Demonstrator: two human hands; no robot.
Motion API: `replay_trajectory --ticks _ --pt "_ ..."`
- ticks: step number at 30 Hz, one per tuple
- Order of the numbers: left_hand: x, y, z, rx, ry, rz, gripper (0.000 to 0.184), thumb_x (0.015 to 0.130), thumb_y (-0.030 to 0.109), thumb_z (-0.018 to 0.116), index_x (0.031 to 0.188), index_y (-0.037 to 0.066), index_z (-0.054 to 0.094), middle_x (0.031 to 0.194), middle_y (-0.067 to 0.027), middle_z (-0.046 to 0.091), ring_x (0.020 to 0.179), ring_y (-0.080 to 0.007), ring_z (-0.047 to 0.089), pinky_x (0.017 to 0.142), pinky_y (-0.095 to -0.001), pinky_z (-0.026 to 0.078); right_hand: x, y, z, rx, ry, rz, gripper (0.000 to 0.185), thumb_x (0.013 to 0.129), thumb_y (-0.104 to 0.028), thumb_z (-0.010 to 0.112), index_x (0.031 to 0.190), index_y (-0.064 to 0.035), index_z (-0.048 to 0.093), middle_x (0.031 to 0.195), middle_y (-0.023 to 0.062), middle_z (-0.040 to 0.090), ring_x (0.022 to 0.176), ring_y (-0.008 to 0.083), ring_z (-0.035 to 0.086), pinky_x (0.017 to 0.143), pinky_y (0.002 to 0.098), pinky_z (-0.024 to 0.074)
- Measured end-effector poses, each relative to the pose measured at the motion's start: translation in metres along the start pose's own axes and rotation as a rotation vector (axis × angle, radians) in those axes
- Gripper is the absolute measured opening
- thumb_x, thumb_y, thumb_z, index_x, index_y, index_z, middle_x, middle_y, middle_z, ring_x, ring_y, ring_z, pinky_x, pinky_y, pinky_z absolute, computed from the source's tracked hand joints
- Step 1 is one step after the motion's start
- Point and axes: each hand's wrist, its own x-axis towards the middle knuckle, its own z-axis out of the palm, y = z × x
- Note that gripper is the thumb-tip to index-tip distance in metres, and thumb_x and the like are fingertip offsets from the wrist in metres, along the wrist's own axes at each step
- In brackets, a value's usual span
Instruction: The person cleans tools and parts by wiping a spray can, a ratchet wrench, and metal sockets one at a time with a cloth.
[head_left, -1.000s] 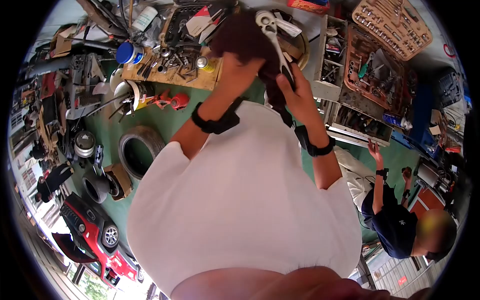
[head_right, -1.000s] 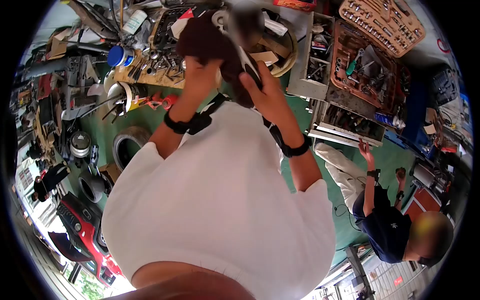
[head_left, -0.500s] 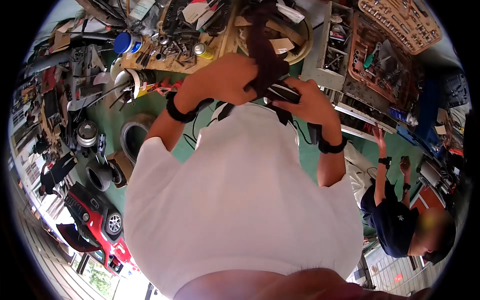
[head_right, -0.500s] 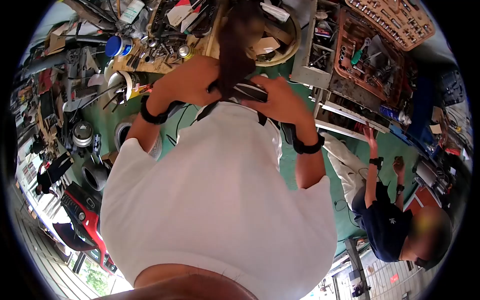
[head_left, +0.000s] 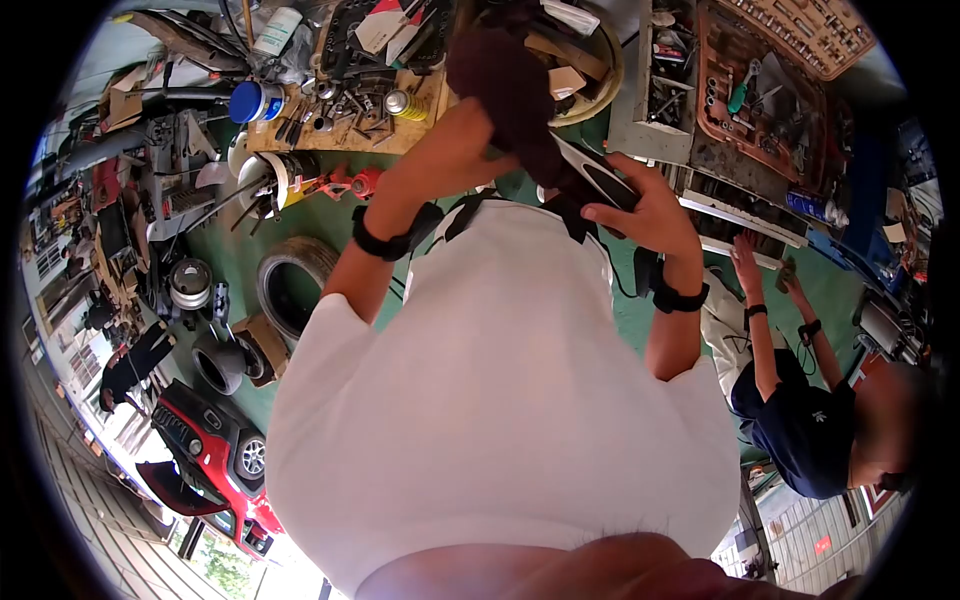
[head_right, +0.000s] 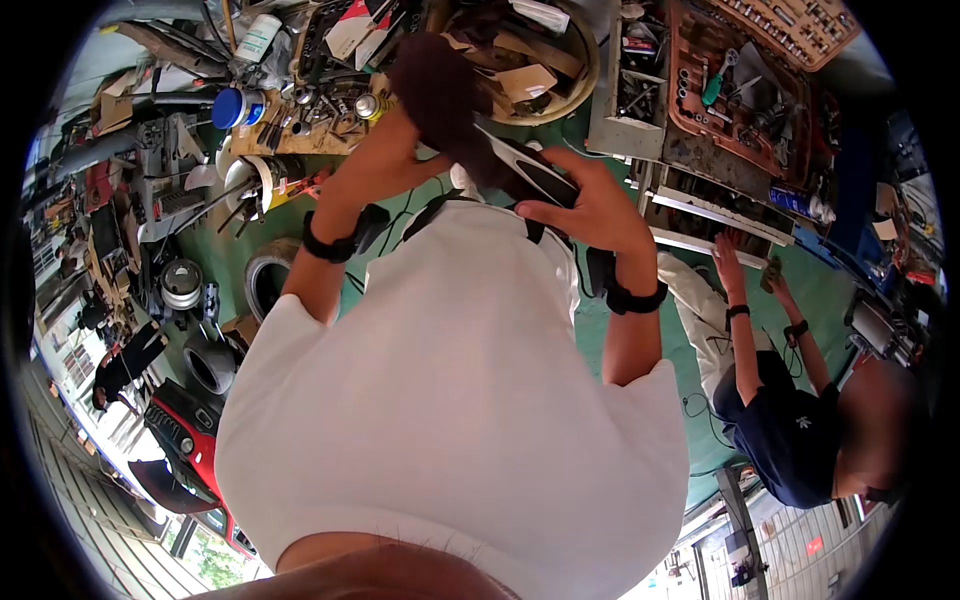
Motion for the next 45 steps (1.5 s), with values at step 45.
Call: replay_trajectory --ticks 45 --pt "0.054 0.030 0.005 -1.768 0.646 -0.279 0.058 0.094 0.056 0.041 0.114 0.004 0.058 0.107 -0.0121 0.064 0.100 -0.0253 0.061 0.093 -0.0373 0.047 0.034 -0.009 0.038 -0.324 0.462 -0.085 0.037 0.072 -0.010 0.071 0.103 -0.0071 0.052 0.068 0.0147 0.063 0.056 0.0277 0.063 0.053 0.0319 0.0467"
